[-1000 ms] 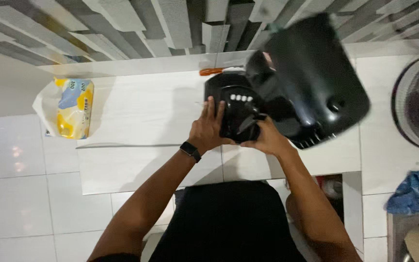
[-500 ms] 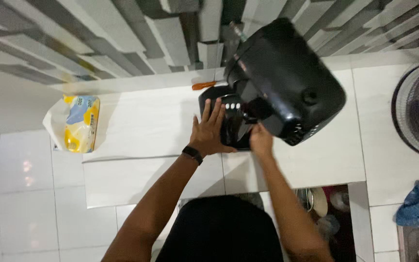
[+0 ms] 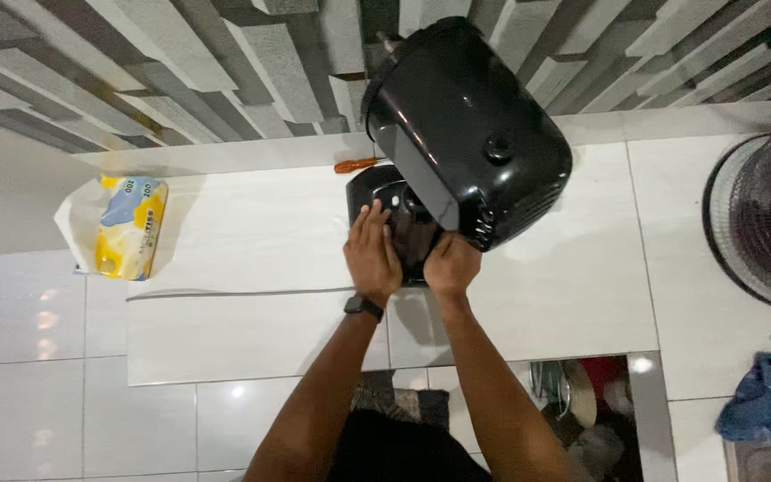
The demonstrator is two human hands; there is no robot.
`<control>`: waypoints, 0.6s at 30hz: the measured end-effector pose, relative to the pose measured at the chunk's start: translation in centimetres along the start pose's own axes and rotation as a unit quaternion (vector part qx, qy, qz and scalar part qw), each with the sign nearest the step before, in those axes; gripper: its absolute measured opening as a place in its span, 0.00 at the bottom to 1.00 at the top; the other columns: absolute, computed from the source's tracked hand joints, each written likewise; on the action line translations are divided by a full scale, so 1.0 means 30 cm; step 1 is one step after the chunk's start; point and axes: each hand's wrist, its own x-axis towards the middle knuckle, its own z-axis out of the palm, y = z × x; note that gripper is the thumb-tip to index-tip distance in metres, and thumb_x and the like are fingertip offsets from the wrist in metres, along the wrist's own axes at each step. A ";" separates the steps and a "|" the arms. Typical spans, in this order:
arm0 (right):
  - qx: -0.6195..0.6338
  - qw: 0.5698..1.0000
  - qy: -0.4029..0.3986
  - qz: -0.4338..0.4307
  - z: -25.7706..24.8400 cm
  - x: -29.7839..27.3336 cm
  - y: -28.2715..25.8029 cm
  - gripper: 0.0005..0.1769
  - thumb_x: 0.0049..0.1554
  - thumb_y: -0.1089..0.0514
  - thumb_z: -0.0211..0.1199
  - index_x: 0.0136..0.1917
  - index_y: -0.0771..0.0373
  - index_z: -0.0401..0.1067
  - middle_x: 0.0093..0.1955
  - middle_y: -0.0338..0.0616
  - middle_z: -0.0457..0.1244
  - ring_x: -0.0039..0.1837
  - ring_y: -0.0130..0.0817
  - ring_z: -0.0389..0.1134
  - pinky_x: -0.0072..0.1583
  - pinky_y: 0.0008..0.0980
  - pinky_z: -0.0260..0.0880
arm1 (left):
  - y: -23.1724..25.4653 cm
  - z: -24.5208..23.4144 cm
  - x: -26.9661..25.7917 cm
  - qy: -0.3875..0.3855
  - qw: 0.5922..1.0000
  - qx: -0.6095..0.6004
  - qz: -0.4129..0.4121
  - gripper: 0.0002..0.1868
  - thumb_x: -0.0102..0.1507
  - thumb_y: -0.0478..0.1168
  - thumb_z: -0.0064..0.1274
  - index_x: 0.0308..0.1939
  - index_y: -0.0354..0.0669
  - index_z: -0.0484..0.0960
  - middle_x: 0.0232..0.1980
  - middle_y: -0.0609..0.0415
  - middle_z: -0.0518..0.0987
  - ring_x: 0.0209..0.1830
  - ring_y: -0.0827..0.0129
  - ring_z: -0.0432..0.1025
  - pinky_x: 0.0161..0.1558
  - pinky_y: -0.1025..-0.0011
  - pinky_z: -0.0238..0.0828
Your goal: The person assembles a black table fan by attaching the base, motor housing, front grille, fan blades, and rear grille. They secure the components by hand and then plug the fan into a wall outlet.
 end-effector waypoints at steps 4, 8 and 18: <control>-0.042 0.992 0.059 -0.106 -0.016 0.007 -0.016 0.11 0.58 0.64 0.55 0.38 0.66 0.76 0.40 0.53 0.68 0.45 0.55 0.69 0.49 0.50 0.68 | 0.011 -0.002 -0.001 0.008 1.000 0.026 0.010 0.20 0.74 0.42 0.33 0.66 0.45 0.74 0.76 0.52 0.69 0.77 0.55 0.61 0.65 0.56 0.61; 0.006 0.989 0.056 -0.134 -0.048 0.033 -0.062 0.11 0.61 0.64 0.55 0.42 0.68 0.76 0.41 0.53 0.68 0.44 0.51 0.69 0.47 0.46 0.68 | 0.018 -0.004 0.006 0.035 0.999 0.030 0.007 0.20 0.75 0.42 0.33 0.67 0.45 0.73 0.78 0.45 0.64 0.78 0.49 0.58 0.66 0.53 0.59; -0.014 0.957 0.141 -0.253 0.049 0.021 0.045 0.12 0.62 0.62 0.56 0.40 0.69 0.76 0.38 0.54 0.68 0.40 0.53 0.69 0.45 0.48 0.69 | -0.038 0.048 0.006 0.027 0.999 0.004 -0.019 0.22 0.70 0.41 0.37 0.67 0.47 0.75 0.78 0.46 0.64 0.76 0.48 0.59 0.63 0.48 0.60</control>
